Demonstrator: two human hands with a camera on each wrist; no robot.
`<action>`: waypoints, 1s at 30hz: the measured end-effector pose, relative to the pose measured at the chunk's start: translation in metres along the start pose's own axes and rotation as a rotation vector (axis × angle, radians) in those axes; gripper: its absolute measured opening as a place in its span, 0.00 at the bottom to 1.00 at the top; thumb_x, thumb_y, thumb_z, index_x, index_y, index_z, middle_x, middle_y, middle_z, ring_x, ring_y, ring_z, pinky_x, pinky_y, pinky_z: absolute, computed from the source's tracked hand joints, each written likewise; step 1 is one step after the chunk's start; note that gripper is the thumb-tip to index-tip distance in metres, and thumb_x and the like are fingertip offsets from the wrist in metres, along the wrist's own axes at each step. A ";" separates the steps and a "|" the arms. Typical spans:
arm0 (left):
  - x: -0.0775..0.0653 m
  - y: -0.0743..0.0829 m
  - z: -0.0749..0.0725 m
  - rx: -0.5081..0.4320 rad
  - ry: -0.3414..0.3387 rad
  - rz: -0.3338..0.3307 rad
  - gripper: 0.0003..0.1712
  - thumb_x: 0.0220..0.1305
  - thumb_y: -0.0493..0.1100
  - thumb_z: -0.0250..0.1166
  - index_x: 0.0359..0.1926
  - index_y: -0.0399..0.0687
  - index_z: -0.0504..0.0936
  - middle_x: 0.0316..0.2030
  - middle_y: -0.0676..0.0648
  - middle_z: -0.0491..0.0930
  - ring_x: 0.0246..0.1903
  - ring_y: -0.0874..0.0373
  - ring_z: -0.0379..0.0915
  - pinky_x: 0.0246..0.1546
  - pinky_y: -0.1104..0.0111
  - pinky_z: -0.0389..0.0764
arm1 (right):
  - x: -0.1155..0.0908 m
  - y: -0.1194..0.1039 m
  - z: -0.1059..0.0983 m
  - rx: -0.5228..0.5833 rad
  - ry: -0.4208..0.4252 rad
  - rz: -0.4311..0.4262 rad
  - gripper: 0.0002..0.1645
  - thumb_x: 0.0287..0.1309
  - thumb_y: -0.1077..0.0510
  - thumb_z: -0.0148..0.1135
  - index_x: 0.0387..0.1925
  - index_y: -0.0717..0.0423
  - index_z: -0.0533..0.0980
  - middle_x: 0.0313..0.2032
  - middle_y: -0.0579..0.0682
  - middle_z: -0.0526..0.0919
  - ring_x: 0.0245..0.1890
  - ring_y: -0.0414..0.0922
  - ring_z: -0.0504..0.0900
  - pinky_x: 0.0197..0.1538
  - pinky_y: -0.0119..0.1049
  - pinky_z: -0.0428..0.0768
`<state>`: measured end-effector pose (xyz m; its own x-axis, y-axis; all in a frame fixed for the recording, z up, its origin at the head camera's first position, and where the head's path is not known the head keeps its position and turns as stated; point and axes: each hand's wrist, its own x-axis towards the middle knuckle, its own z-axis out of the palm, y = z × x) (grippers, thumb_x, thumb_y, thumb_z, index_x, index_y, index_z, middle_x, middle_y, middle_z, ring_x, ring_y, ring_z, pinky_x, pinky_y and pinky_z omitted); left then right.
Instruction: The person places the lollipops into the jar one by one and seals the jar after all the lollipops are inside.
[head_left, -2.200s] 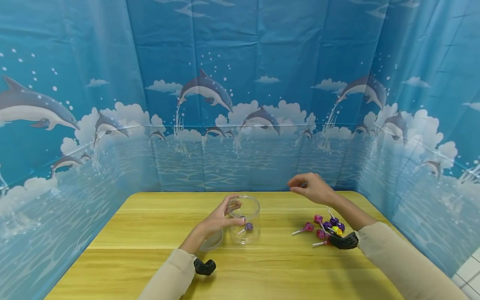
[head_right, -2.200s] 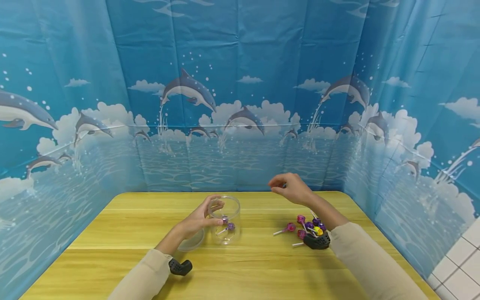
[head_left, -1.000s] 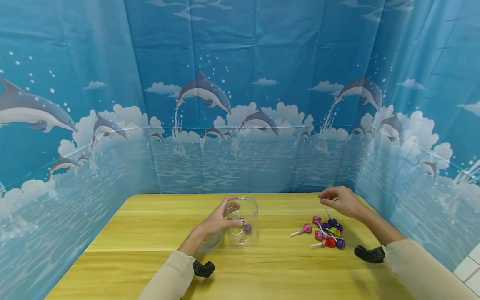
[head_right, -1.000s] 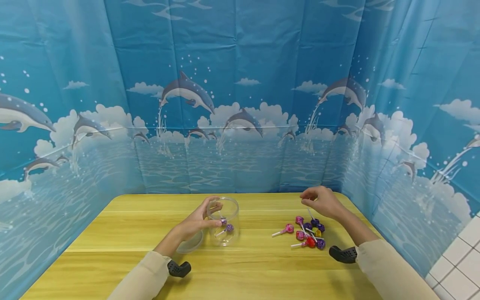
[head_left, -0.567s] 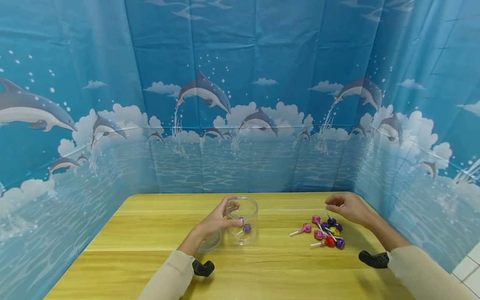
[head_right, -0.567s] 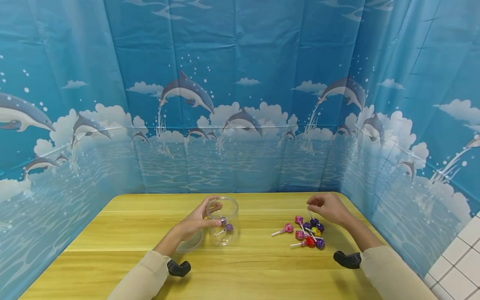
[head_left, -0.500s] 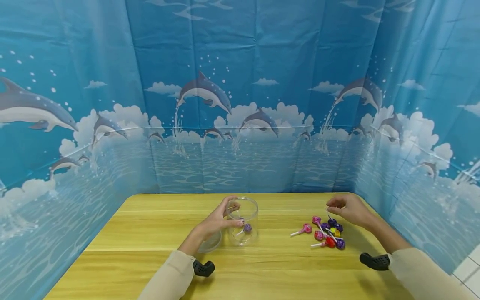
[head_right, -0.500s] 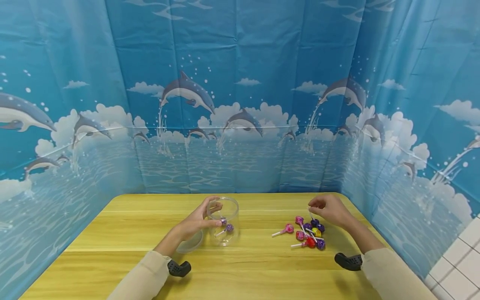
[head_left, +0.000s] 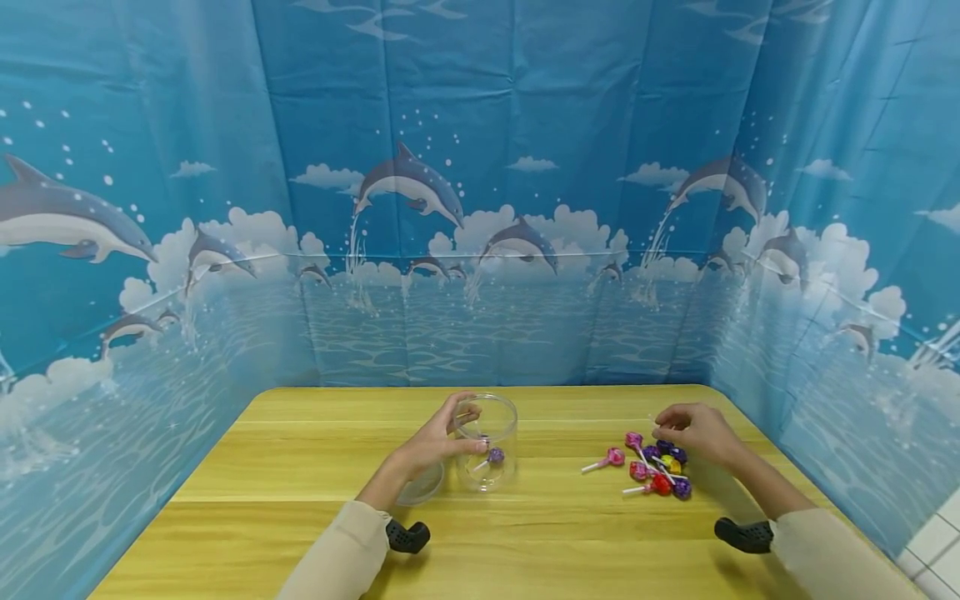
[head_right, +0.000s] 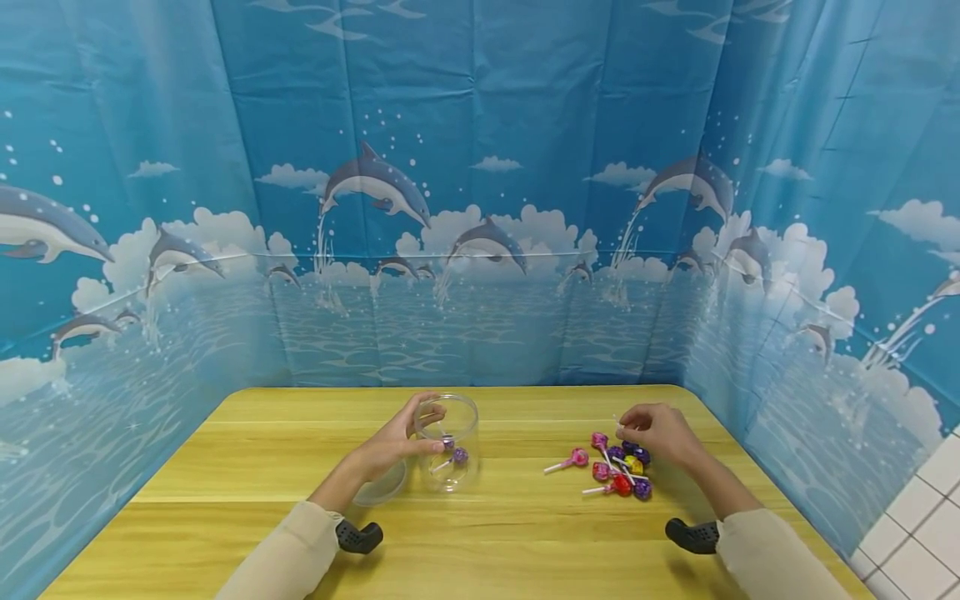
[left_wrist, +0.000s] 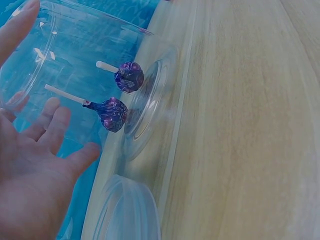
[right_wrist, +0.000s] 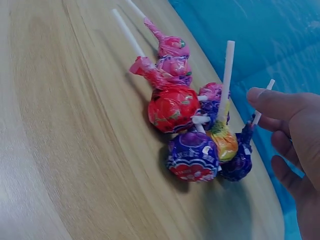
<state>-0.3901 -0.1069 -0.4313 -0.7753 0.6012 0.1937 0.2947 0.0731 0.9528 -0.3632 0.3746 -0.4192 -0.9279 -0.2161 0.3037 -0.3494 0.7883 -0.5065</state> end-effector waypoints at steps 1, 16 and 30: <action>0.000 0.000 0.000 0.001 0.001 0.001 0.45 0.71 0.42 0.67 0.80 0.60 0.52 0.75 0.43 0.59 0.76 0.46 0.53 0.66 0.44 0.67 | 0.000 0.000 0.001 -0.001 0.002 0.000 0.13 0.66 0.56 0.71 0.43 0.64 0.85 0.33 0.46 0.85 0.32 0.45 0.81 0.33 0.40 0.80; 0.000 0.002 0.001 0.003 0.003 0.005 0.46 0.71 0.41 0.67 0.81 0.55 0.51 0.74 0.43 0.59 0.76 0.45 0.53 0.66 0.44 0.68 | -0.004 0.004 -0.008 -0.026 0.041 -0.054 0.06 0.67 0.59 0.70 0.38 0.59 0.87 0.32 0.44 0.87 0.32 0.42 0.83 0.33 0.38 0.80; 0.000 0.001 0.001 -0.001 0.008 -0.001 0.48 0.71 0.42 0.68 0.82 0.53 0.49 0.74 0.43 0.59 0.76 0.44 0.52 0.66 0.43 0.66 | -0.003 -0.008 -0.036 -0.030 0.060 -0.052 0.06 0.69 0.58 0.68 0.40 0.58 0.86 0.37 0.50 0.87 0.38 0.52 0.86 0.37 0.43 0.83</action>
<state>-0.3889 -0.1060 -0.4306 -0.7800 0.5948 0.1946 0.2933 0.0728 0.9532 -0.3533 0.3902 -0.3867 -0.8986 -0.2231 0.3778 -0.3924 0.7940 -0.4643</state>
